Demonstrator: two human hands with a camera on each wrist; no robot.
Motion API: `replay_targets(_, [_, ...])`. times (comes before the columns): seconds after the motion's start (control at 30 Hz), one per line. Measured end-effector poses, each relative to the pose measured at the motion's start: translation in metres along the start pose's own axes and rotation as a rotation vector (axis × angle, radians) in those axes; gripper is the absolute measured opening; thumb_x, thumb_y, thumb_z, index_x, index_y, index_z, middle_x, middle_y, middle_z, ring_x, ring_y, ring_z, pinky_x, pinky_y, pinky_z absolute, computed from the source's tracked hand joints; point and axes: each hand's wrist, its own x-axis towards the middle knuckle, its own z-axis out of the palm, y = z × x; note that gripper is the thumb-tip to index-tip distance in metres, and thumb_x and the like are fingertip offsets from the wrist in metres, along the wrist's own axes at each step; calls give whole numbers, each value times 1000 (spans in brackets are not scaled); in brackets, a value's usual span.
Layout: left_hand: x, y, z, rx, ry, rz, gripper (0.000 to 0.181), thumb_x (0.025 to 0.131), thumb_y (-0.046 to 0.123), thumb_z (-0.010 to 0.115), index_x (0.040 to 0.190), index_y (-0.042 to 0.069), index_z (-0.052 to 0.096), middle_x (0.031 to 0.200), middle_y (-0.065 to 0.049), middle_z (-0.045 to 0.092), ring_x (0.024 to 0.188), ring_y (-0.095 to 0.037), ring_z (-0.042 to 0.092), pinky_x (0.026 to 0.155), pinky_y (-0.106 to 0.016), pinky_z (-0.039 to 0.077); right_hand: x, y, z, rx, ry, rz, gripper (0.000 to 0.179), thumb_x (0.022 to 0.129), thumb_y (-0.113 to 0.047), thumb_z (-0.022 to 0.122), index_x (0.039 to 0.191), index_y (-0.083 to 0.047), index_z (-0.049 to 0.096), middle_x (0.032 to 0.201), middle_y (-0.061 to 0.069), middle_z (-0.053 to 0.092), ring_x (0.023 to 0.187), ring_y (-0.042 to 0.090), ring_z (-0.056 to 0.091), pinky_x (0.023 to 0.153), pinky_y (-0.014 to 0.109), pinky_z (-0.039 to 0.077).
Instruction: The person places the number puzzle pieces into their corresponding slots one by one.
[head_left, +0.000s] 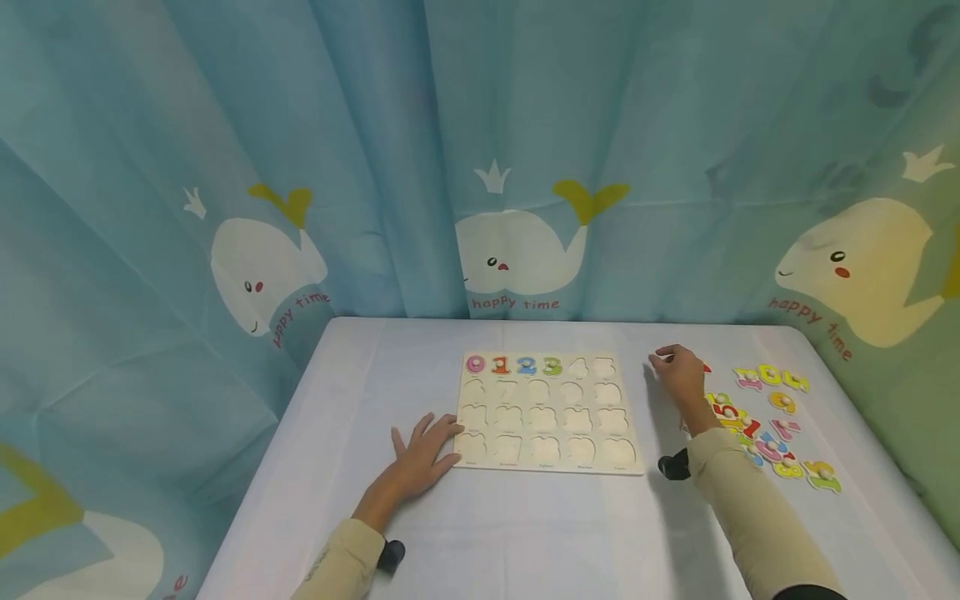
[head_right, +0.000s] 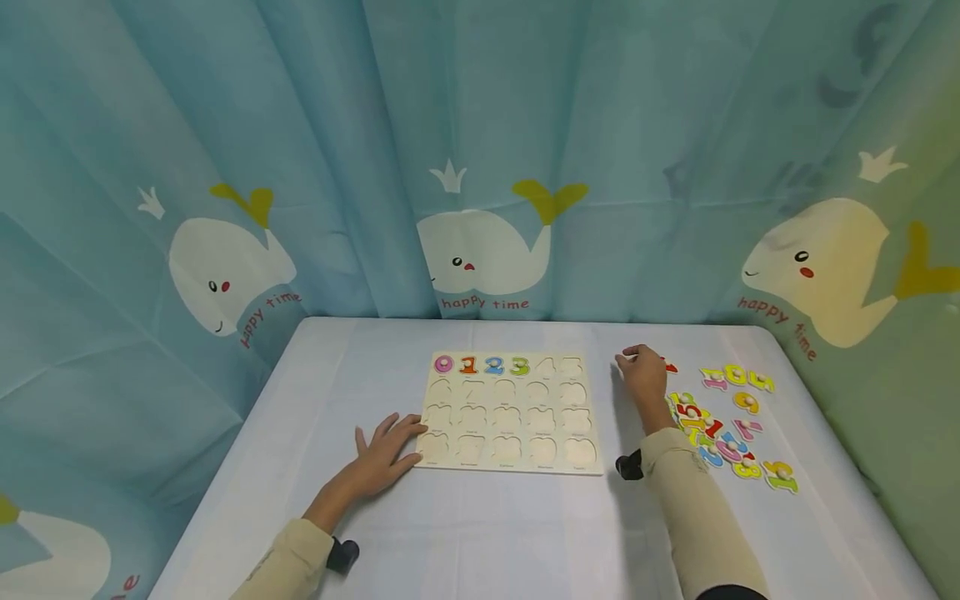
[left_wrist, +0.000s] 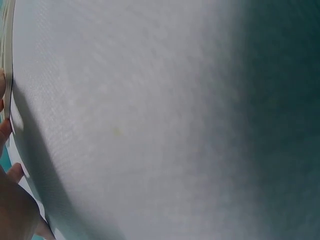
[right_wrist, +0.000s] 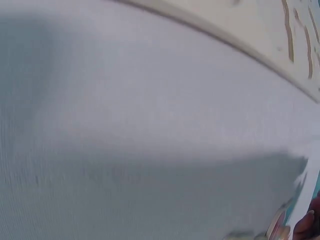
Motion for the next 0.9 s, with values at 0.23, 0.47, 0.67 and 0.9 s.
replay_targets(0.23, [-2,-1,1,16,-5,1,42,94,33,56,132,17,51,144,-4,39,136,-37,20,92,-76,-5,2,14,-12,76,85,65,31,95,-11,52,114,13,55,103,27,52,91,36,50,62,34,50])
replay_targets(0.47, [0,-2,2,12,-6,-5,43,94,35,55,133,19,50,145,-1,39,137,-35,20,93,-75,-7,9,24,-21,114,99,151,37,97,-15,46,122,11,51,114,28,47,106,39,42,88,47,40])
replay_targets(0.67, [1,-2,4,15,-12,-16,42,94,34,56,132,19,50,146,-1,38,137,-35,19,94,-75,-7,13,27,-27,168,139,240,41,98,-18,44,130,8,47,123,28,44,113,39,40,94,47,40])
replay_targets(0.9, [1,-3,3,17,-16,-20,43,93,34,57,132,19,50,145,-2,38,137,-35,19,94,-75,-6,17,36,-26,212,153,327,45,97,-20,45,134,6,45,129,27,43,117,39,38,95,48,38])
